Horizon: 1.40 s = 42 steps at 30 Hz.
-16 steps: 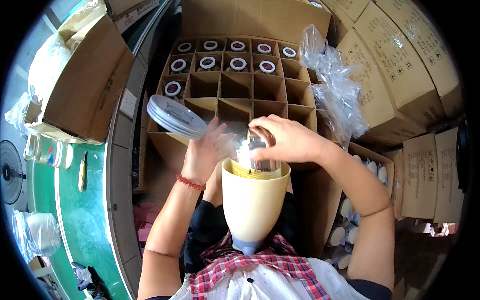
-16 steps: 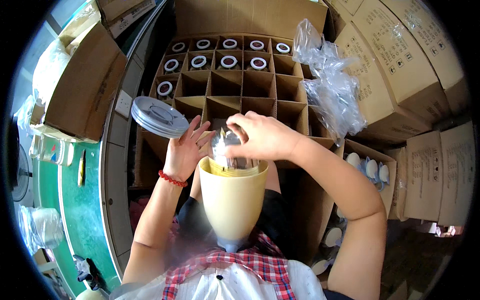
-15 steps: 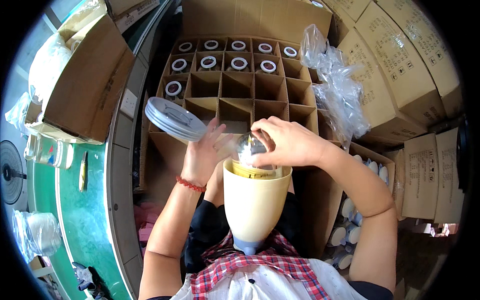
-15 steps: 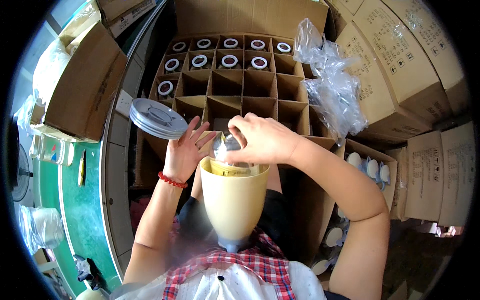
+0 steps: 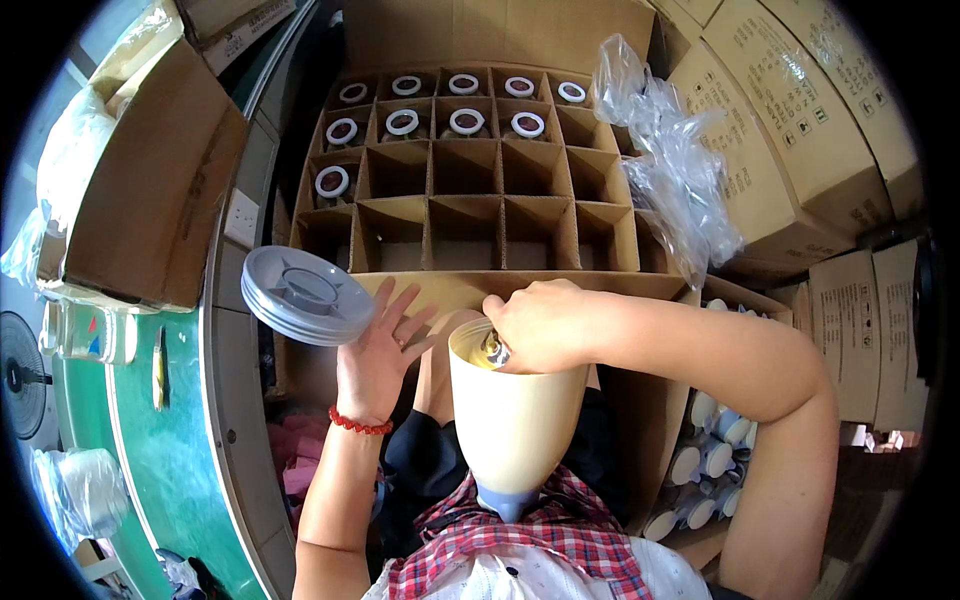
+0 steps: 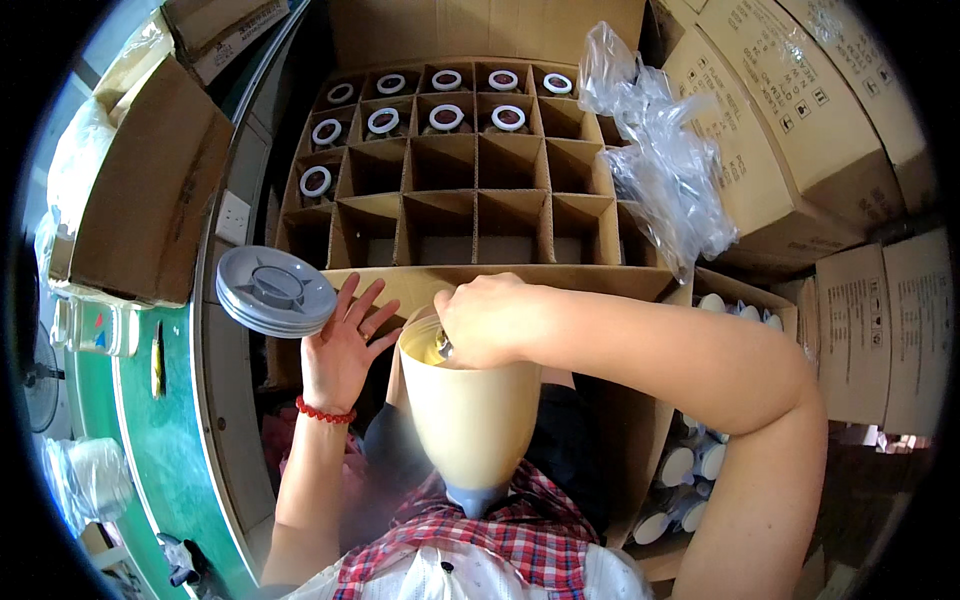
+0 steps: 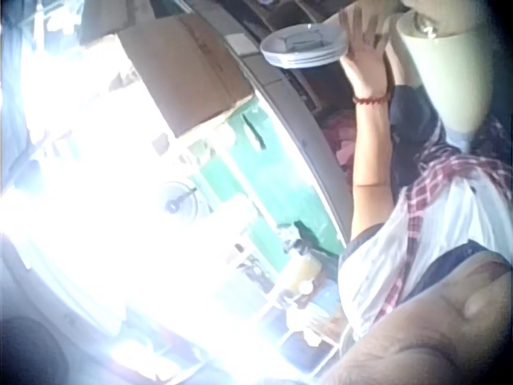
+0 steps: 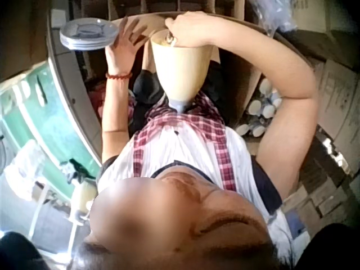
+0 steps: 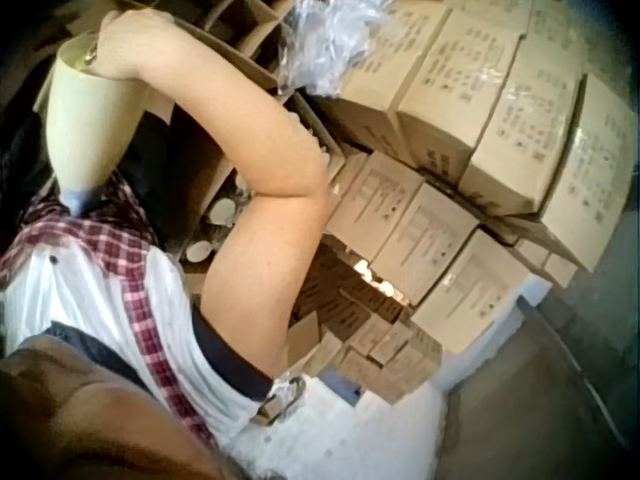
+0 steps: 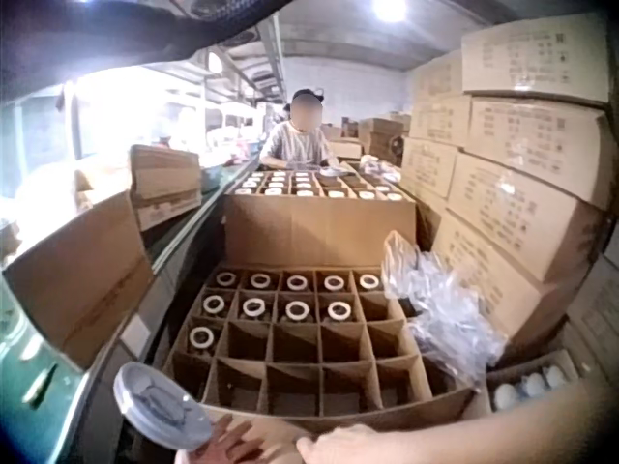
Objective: The person assembles beige cups by inserting a metal filter into the cup, placing a gray lid on top, and wrapping each completed unit in a clear plastic bag. The person repeats this process for multiple cups.
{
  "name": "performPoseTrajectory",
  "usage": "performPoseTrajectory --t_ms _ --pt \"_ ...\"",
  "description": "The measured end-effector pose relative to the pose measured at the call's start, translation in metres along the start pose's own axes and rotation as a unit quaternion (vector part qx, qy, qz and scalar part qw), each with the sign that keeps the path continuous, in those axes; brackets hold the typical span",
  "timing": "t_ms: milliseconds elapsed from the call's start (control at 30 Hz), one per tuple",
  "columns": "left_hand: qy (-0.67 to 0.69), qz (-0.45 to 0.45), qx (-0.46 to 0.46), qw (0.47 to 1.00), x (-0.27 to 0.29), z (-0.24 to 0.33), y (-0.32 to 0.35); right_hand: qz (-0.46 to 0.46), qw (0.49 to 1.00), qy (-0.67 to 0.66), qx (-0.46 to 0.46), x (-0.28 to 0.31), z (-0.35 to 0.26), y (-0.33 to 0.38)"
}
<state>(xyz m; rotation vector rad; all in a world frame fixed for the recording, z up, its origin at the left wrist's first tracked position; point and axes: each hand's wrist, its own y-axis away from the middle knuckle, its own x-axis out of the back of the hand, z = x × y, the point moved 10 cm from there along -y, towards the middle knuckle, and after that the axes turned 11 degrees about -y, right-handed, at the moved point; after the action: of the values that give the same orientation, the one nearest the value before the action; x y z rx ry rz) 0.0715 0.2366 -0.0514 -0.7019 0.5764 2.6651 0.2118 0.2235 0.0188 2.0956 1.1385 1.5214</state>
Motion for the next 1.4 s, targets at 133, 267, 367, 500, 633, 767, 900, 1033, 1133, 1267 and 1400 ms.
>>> performPoseTrajectory --t_ms 133,267,367,500,633,767,900,1033,1133,1267,1400 --pt "0.013 0.016 0.001 1.000 0.006 -0.004 0.006 -0.050 0.999 0.009 0.005 -0.011 0.000 -0.003" --pt "0.030 0.028 -0.014 0.999 0.021 -0.001 0.012 -0.116 0.992 -0.036 0.034 -0.004 0.001 0.005" --pt "0.058 0.037 -0.035 0.997 0.033 0.003 0.017 -0.115 0.974 -0.116 0.154 -0.004 0.014 0.012" --pt "0.115 0.072 -0.069 0.988 0.048 0.013 0.027 -0.138 0.949 -0.188 0.212 -0.013 0.019 0.013" --pt "0.056 0.194 -0.080 0.976 0.069 0.027 0.042 -0.082 0.981 -0.109 0.141 -0.010 0.017 0.006" --pt "0.052 0.190 -0.106 0.975 0.061 0.037 0.042 0.041 0.992 -0.027 0.119 -0.003 0.010 0.008" --pt "0.019 0.168 -0.130 0.977 0.042 0.049 0.036 0.040 0.994 0.004 0.105 0.001 0.007 0.006" --pt "0.015 0.163 -0.137 0.977 0.039 0.054 0.036 0.009 0.986 -0.054 0.160 0.021 0.015 0.017" --pt "0.015 0.170 -0.135 0.976 0.042 0.054 0.036 -0.030 0.969 -0.125 0.210 0.009 0.021 0.019" --pt "0.020 0.165 -0.130 0.977 0.040 0.052 0.036 -0.059 0.981 -0.106 0.151 0.005 0.014 0.013" --pt "0.015 0.153 -0.141 0.978 0.034 0.057 0.037 -0.028 0.992 -0.037 0.118 0.005 0.008 0.017"
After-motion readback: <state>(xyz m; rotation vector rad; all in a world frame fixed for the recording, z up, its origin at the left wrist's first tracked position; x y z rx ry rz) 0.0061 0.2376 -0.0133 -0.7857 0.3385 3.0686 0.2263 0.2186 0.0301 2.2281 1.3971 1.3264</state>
